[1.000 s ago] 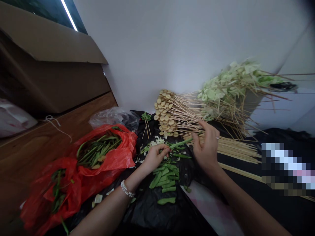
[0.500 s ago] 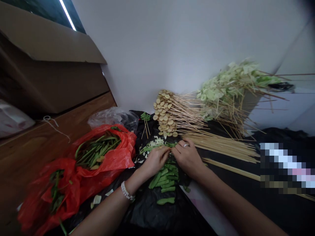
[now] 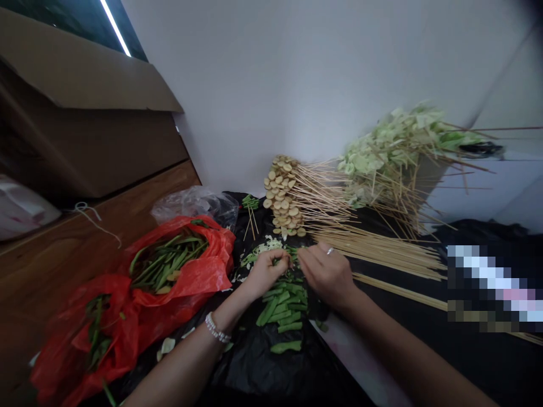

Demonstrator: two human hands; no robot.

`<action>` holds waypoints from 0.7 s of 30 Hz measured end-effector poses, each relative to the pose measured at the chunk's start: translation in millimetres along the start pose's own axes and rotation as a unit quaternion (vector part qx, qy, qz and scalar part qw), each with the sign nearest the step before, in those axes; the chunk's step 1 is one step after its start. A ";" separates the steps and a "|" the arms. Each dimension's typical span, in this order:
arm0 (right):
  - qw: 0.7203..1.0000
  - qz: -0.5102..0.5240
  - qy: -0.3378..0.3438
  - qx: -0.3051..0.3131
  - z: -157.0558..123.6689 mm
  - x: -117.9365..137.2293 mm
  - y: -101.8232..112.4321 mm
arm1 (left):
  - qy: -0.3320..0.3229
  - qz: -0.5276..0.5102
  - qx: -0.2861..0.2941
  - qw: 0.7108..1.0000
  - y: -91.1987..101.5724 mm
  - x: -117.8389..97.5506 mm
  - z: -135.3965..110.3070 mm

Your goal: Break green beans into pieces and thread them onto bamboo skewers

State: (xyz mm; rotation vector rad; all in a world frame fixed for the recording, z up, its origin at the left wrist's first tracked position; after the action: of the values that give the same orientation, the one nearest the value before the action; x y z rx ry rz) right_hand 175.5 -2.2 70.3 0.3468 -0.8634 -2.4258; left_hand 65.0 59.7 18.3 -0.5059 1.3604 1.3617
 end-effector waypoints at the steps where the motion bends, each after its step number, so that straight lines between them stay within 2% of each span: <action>1: 0.999 0.024 -0.039 -0.024 0.5 -9.9 5.3 | -0.009 0.011 0.002 1.000 -1.0 -0.1 0.0; 4: 0.973 0.121 -0.168 -0.106 -3.3 -44.0 18.7 | -0.015 0.030 0.018 0.999 -5.4 4.3 -0.2; 6: 0.934 0.203 -0.263 -0.131 -9.4 -65.8 17.5 | 0.006 0.026 0.013 1.000 -5.0 10.3 0.0; 8: 0.880 0.301 -0.342 -0.134 -15.3 -80.3 9.0 | 0.033 0.006 0.000 0.999 -2.2 14.4 0.2; 11: 0.800 0.430 -0.396 -0.132 -18.0 -85.0 -4.9 | 0.060 -0.051 -0.003 0.997 -1.4 13.5 -0.6; 13: 0.769 0.477 -0.406 -0.128 -17.2 -81.7 -11.6 | 0.070 -0.083 0.011 0.994 -5.2 10.1 -2.2; 15: 0.754 0.500 -0.410 -0.116 -17.1 -76.4 -18.3 | 0.076 -0.113 0.032 0.990 -11.2 6.7 -4.5; 18: 0.750 0.514 -0.407 -0.085 -19.0 -68.4 -29.0 | 0.082 -0.147 0.044 0.985 -16.6 4.1 -7.2; 20: 0.768 0.497 -0.397 -0.072 -20.1 -66.1 -31.1 | 0.082 -0.149 0.042 0.985 -16.2 3.7 -7.5; 21: 0.792 0.468 -0.384 -0.076 -19.6 -66.4 -27.6 | 0.079 -0.145 0.040 0.985 -15.1 3.4 -7.2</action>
State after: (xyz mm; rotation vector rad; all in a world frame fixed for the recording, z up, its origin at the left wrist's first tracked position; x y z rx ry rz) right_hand 227.0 43.4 41.5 -0.9925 -0.8347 -1.5841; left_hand 74.3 50.8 7.1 -0.7405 1.4012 1.0441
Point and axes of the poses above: each hand's wrist, its own z-axis towards the middle knuckle, its own y-axis out of the back of the hand, x = y × z, the point moved 8 cm from there along z, towards the middle knuckle, and after that the axes turned 1 degree about -x, right-handed, at the moved point
